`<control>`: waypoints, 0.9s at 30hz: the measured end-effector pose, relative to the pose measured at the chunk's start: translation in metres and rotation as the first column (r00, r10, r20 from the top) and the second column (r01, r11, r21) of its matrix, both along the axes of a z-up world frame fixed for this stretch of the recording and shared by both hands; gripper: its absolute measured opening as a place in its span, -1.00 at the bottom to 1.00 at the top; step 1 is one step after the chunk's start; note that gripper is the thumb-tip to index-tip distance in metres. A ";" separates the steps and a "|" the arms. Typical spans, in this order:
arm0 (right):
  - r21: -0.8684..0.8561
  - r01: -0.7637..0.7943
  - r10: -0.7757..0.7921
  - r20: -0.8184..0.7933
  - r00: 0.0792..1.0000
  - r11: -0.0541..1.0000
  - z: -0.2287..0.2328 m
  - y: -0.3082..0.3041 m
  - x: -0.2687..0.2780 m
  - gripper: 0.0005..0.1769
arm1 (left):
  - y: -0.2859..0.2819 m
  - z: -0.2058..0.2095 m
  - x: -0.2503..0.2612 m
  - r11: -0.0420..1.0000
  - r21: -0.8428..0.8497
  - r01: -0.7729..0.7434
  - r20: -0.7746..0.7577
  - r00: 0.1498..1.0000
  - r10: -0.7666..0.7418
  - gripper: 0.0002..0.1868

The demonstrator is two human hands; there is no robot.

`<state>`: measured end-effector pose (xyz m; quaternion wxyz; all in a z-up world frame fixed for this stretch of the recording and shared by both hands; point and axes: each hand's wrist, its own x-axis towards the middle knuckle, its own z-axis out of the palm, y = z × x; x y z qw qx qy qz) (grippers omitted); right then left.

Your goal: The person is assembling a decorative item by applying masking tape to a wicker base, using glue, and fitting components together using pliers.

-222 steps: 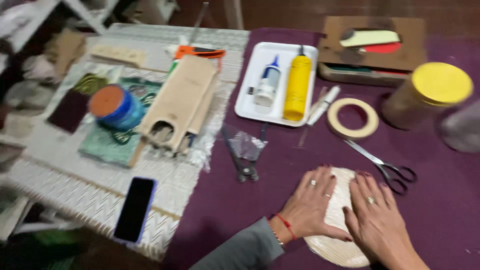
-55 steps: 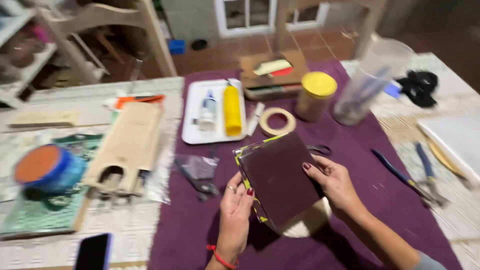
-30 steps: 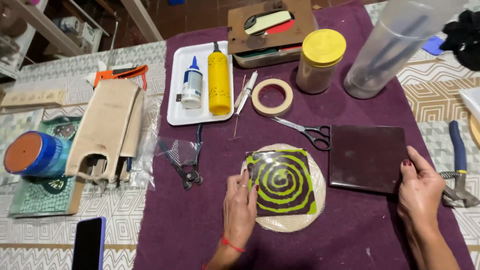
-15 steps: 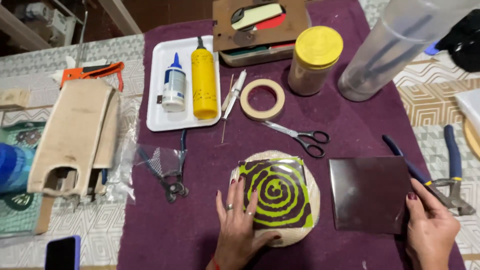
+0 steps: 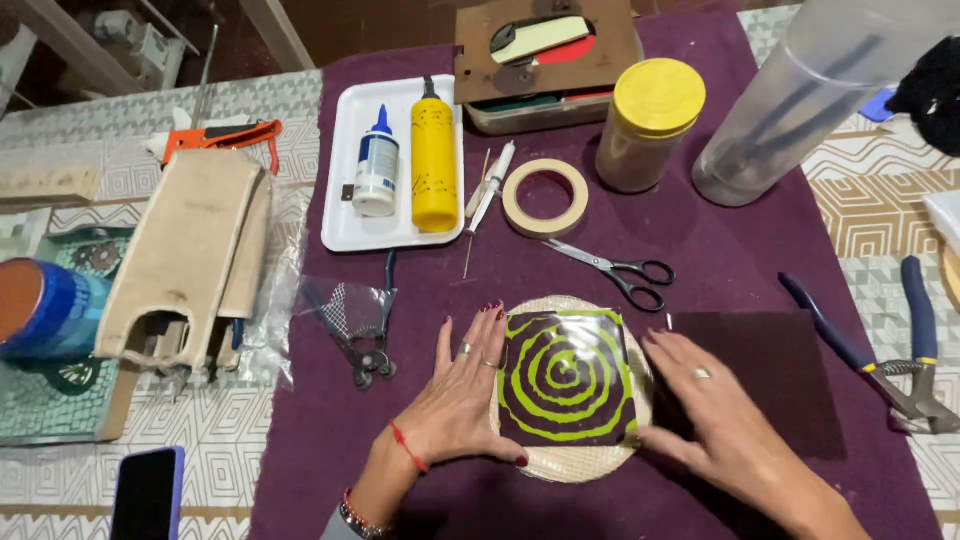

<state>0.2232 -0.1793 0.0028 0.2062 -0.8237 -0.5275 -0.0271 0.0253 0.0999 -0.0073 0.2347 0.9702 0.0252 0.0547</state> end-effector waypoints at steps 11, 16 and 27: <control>-0.285 -0.303 0.325 0.030 0.945 0.909 -0.006 0.042 -0.002 0.42 | 0.002 0.004 0.001 0.996 -0.028 0.083 -0.080 0.993 -0.085 0.65; -0.161 -0.027 0.074 0.291 0.954 0.987 0.060 0.136 0.105 -0.29 | 0.001 0.043 0.085 0.966 -0.255 0.044 0.014 0.999 -0.042 0.61; 0.320 0.302 -0.436 0.564 0.702 0.898 0.132 0.256 0.207 -0.46 | 0.005 0.024 0.328 0.795 -0.595 -0.123 0.503 0.715 0.486 0.67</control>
